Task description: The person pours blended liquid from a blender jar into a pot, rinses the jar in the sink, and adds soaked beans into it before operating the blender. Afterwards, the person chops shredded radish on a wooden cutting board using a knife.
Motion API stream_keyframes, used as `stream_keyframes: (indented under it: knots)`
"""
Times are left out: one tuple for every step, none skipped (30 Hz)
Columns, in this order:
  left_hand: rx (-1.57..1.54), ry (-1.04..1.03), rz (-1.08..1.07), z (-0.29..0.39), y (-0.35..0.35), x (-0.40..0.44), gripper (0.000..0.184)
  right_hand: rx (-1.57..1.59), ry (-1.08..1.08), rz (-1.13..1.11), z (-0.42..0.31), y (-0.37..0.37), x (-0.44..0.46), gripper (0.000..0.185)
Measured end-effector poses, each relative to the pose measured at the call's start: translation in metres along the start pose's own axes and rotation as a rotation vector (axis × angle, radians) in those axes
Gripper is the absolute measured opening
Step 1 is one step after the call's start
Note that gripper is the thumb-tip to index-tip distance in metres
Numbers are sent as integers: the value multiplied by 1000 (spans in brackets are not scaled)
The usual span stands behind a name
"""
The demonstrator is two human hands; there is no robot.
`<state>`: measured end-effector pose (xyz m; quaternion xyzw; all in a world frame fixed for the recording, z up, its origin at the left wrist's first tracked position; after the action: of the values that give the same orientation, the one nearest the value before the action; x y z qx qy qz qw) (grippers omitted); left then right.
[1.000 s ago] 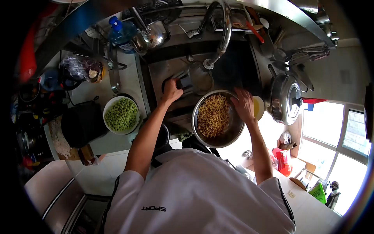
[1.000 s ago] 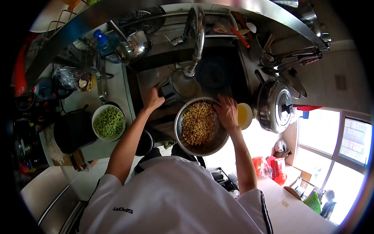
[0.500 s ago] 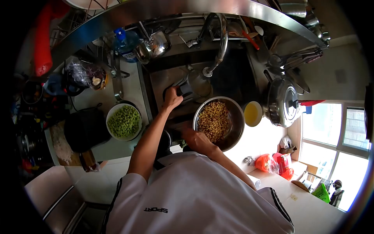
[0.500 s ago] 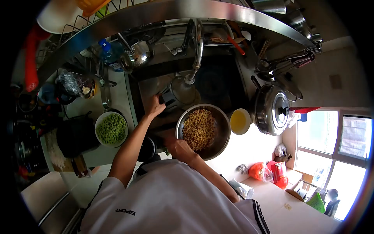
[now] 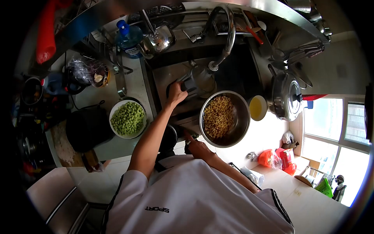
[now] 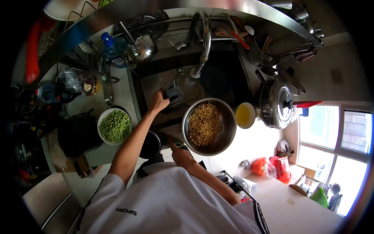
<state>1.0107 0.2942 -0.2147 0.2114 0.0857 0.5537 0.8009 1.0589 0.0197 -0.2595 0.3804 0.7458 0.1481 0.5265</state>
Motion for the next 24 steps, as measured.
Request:
stream_keyframes:
  knots:
    - [19, -8, 8, 0, 1, 0, 18, -37, -36, -1, -4, 6, -6, 49]
    - [8, -2, -2, -1, 1, 0, 18, -72, -74, -3, -7, 12, -13, 39]
    - [-3, 4, -14, -4, -1, 1, 18, -178, -26, -20, -18, 25, -23, 30]
    - [-15, 11, -26, -5, -3, 1, 18, -282, 26, -33, -29, 39, -34, 22]
    - [-9, 22, -58, -6, -5, 1, 21, -306, 34, 6, -26, 32, -34, 20]
    - [-2, 33, -89, -5, -5, 1, 24, -330, 44, 45, -20, 18, -30, 18]
    - [7, 45, -118, -6, -5, 1, 28, -330, 32, 52, -15, 8, -27, 18]
    - [1, 52, -113, -5, -4, 1, 27, -330, 20, 58, -12, -2, -23, 18]
    - [-6, 58, -107, -3, -4, 0, 27, -330, 7, 65, -11, -8, -20, 17]
    - [-13, 64, -100, -2, -4, 0, 27, -308, -13, 77, -9, -13, -19, 18]
    - [-12, 59, -98, 0, -3, 0, 26, -251, -34, 66, -6, -18, -18, 19]
    - [-12, 51, -96, 0, -3, 0, 26, -193, -55, 57, -8, -15, -19, 20]
    - [-12, 41, -94, 2, -4, 1, 25, -99, -76, 27, -8, -12, -20, 22]
    - [-21, 9, -87, 2, -4, 3, 23, -31, -92, 3, -9, -8, -21, 25]
    - [-30, -24, -79, 2, -4, 5, 21, 38, -108, -19, -9, -5, -23, 29]
    - [-40, -55, -68, 2, -4, 6, 19, 78, -117, -41, -8, 0, -25, 36]
    - [-29, -47, -72, -1, -6, 6, 18, 84, -112, -72, -4, -2, -24, 35]
    - [-18, -39, -75, -1, -5, 5, 18, 90, -108, -104, -1, -4, -22, 35]
    - [-7, -33, -75, 0, -4, 5, 18, 61, -91, -143, 5, -13, -16, 27]
    - [2, -25, -88, 1, -3, 5, 19, 31, -75, -181, 12, -22, -13, 21]
    - [12, -18, -103, 1, -2, 6, 21, 97, -92, -142, 13, -17, -15, 35]
    - [22, -9, -118, 1, -2, 5, 24, 165, -109, -106, 14, -14, -18, 61]
    - [21, -27, -85, 2, -1, 5, 22, 169, -106, -100, 14, -13, -18, 73]
    - [20, -44, -52, 2, -1, 4, 20, 172, -103, -94, 13, -11, -18, 84]
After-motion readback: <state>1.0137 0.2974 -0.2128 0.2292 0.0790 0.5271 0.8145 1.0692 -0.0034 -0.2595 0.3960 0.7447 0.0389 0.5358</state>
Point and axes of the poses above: each hand's wrist, its own x-axis towards the middle knuckle, its own y-axis out of the back of the hand, z = x × y, the point moved 6 cm from there along x, towards the middle knuckle, and after that the axes turned 11 degrees about -y, right-handed, at the moved point
